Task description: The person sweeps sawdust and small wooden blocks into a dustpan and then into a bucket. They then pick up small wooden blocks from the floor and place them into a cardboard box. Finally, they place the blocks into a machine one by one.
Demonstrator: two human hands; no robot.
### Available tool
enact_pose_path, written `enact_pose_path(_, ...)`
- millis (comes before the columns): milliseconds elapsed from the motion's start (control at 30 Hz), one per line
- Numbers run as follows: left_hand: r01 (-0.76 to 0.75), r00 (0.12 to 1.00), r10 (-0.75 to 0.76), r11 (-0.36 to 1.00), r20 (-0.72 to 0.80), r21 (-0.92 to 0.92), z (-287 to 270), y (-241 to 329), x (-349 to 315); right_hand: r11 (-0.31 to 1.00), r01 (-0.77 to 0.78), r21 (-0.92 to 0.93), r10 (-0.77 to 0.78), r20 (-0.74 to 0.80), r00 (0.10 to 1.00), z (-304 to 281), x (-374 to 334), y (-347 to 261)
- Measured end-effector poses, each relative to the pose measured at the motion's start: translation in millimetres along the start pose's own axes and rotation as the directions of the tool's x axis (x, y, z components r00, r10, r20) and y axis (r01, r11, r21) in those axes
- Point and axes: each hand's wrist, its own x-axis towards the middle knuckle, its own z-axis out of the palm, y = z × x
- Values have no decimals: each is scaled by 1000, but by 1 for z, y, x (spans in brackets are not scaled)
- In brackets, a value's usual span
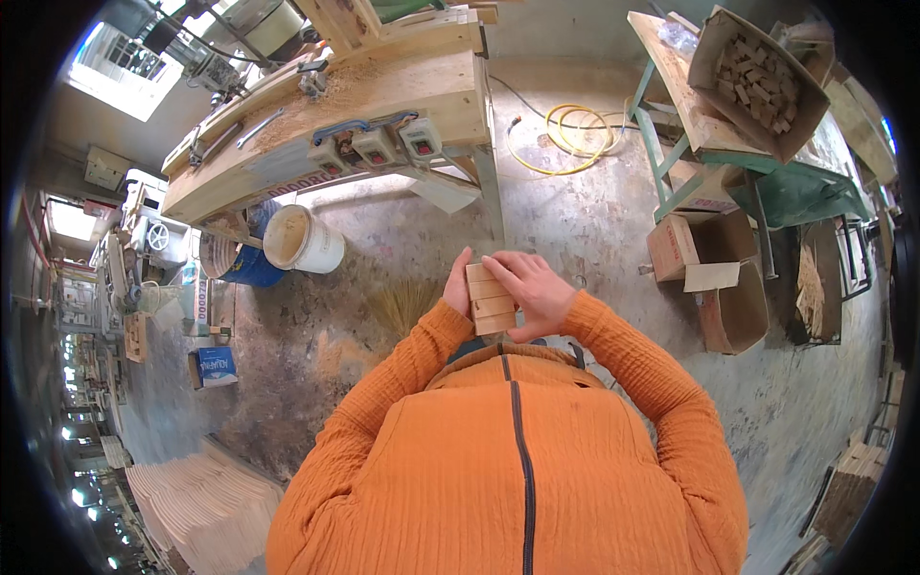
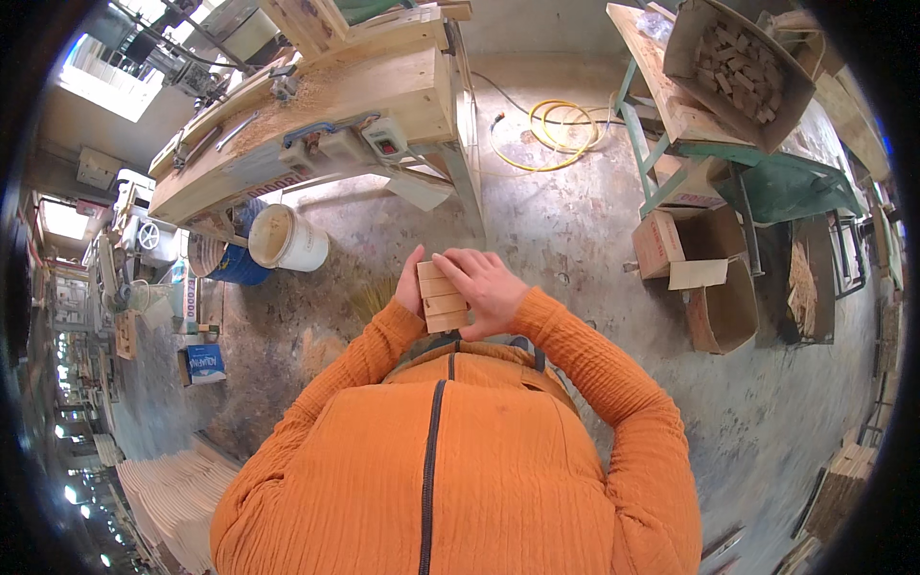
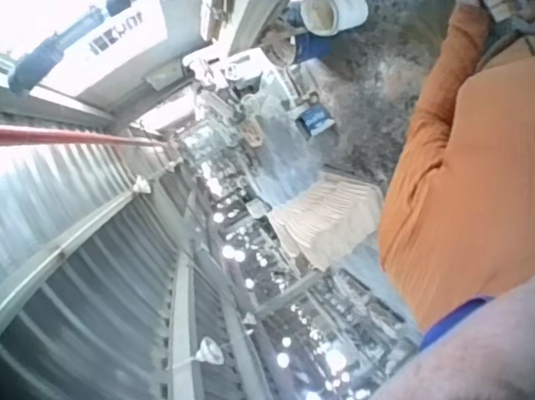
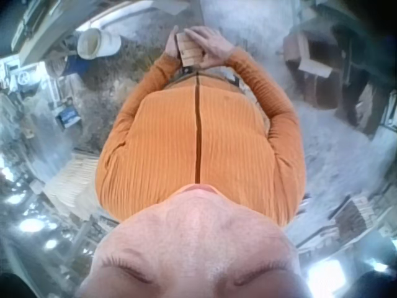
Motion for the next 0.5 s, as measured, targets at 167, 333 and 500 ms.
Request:
enact_pose_path(167, -32, 999, 31, 998, -24, -51, -3, -10, 5, 997, -78, -27, 77, -33, 996, 17, -4, -8)
enact_pose_path(333, -62, 998, 62, 996, -1, -62, 0, -4, 1, 993, -115, 7, 115, -122, 986, 23, 3, -4)
enact_pose_path(500, -362, 928, 372, 912, -19, 191, -7, -8, -15, 941, -338, 21, 329, -287, 900, 23, 22, 0)
